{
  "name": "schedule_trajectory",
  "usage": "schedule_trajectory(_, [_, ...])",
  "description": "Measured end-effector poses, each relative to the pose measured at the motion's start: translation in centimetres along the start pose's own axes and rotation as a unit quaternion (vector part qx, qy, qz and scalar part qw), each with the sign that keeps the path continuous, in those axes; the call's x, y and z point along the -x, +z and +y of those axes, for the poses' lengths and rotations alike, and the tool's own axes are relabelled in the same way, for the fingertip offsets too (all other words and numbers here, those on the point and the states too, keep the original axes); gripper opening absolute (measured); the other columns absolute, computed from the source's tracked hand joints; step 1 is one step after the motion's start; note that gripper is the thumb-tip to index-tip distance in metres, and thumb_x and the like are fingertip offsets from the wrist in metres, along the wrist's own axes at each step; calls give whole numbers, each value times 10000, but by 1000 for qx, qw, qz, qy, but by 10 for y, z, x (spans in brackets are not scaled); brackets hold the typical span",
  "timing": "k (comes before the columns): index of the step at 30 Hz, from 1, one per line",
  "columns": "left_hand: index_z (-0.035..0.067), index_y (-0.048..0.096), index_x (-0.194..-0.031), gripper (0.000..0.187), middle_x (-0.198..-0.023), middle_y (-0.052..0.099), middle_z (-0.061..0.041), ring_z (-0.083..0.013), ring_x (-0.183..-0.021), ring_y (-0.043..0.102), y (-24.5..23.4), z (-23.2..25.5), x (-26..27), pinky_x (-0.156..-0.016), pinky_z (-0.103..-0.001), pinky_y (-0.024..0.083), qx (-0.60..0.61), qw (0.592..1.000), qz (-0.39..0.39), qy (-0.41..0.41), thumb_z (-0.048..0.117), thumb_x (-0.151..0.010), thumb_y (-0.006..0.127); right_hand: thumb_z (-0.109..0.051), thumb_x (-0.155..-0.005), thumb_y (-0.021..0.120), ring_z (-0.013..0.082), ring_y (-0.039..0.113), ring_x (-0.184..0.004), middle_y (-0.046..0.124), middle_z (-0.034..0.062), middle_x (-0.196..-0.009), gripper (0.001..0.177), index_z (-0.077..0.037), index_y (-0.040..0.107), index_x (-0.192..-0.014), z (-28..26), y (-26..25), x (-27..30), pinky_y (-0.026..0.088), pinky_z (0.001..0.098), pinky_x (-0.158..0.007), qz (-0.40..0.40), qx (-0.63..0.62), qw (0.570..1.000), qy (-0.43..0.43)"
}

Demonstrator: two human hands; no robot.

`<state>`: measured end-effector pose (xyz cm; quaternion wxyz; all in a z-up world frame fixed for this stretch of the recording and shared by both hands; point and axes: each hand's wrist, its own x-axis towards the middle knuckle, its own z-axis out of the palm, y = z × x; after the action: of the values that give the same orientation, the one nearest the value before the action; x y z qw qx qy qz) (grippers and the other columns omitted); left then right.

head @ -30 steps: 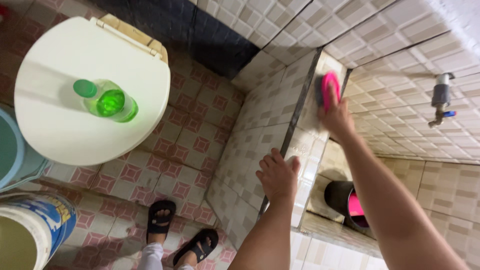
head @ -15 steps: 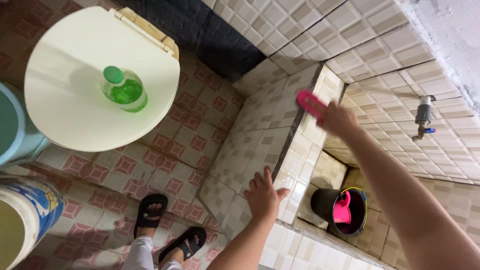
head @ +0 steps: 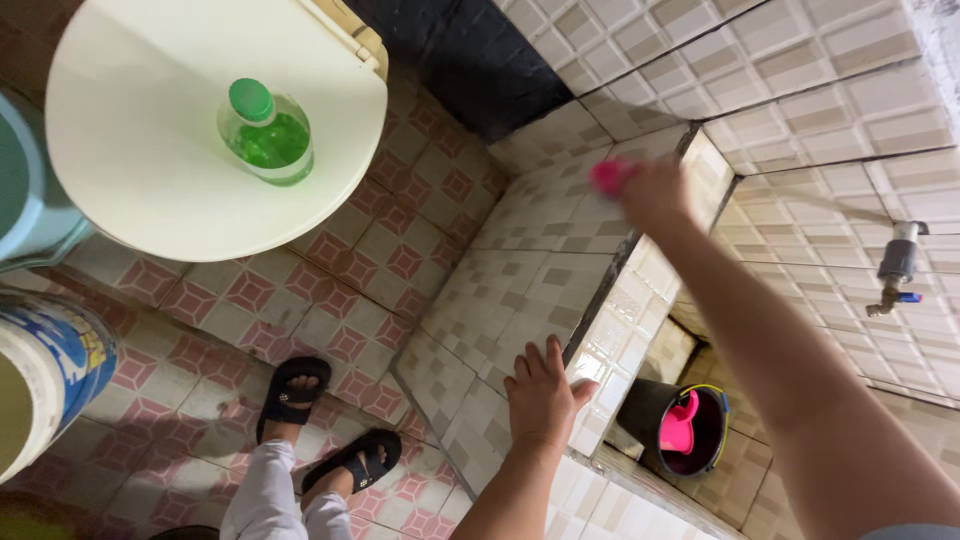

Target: The person scrubs tiled surfaces in a bathroom using a pink brush and water from a pink scoop. They repeatedly wet the brush and scrub the vertical and horizontal tiled areas, including the edges and corners of a built-in bench.

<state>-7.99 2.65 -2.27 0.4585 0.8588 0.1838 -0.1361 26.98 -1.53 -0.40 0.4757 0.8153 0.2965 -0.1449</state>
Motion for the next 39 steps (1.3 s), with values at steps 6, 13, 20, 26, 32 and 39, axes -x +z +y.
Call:
schedule_trajectory(6, [66, 382, -1481, 942, -1425, 478, -282, -407, -1257, 500, -10, 1, -5, -921, -582, 461, 19, 999, -35, -15, 639, -824, 738, -507, -851, 661, 358, 583, -1209, 570, 104, -1292, 461, -337, 679, -1279, -81, 7, 43, 483, 601, -945, -99, -95, 976, -168])
schedule_trajectory(13, [64, 381, -1484, 920, -1426, 477, -285, -412, -1258, 492, -9, 1, -5, -924, -568, 449, 26, 999, -44, -14, 644, -854, 717, -306, -876, 660, 439, 451, -1334, 514, 137, -1465, 418, -210, 717, -1279, 33, 32, -60, 366, 604, -1028, 93, -50, 991, 80])
schedule_trajectory(20, [55, 352, -1495, 915, -1424, 457, -301, -422, -1256, 481, -20, 2, -4, -929, -578, 435, 24, 998, -66, -9, 635, -878, 698, -370, -907, 655, 398, 455, -1358, 465, 133, -1466, 440, -132, 699, -1275, -73, 23, 12, 509, 541, -981, -94, -54, 991, -73])
schedule_trajectory(26, [48, 345, -1498, 909, -1424, 449, -307, -440, -1271, 467, -19, 2, -4, -941, -598, 420, 40, 997, -65, -6, 623, -886, 695, -396, -850, 712, 355, 613, -1252, 658, 125, -1322, 484, -89, 740, -1223, -10, 24, -33, 535, 589, -952, -72, -55, 996, 12])
schedule_trajectory(32, [60, 357, -1489, 884, -1435, 446, -302, -436, -1271, 465, -20, 1, -4, -958, -594, 404, 51, 997, -62, -9, 609, -887, 699, -383, -914, 668, 445, 512, -1316, 567, 139, -1404, 418, -132, 754, -1237, 30, 34, -53, 511, 561, -945, 65, -26, 995, 75])
schedule_trajectory(39, [66, 354, -1486, 879, -1433, 449, -294, -445, -1276, 454, -22, 0, -5, -961, -600, 393, 52, 997, -58, -11, 598, -879, 702, -443, -916, 655, 401, 513, -1314, 565, 136, -1356, 417, -247, 721, -1278, -4, 10, -10, 508, 570, -981, -108, -55, 991, -62])
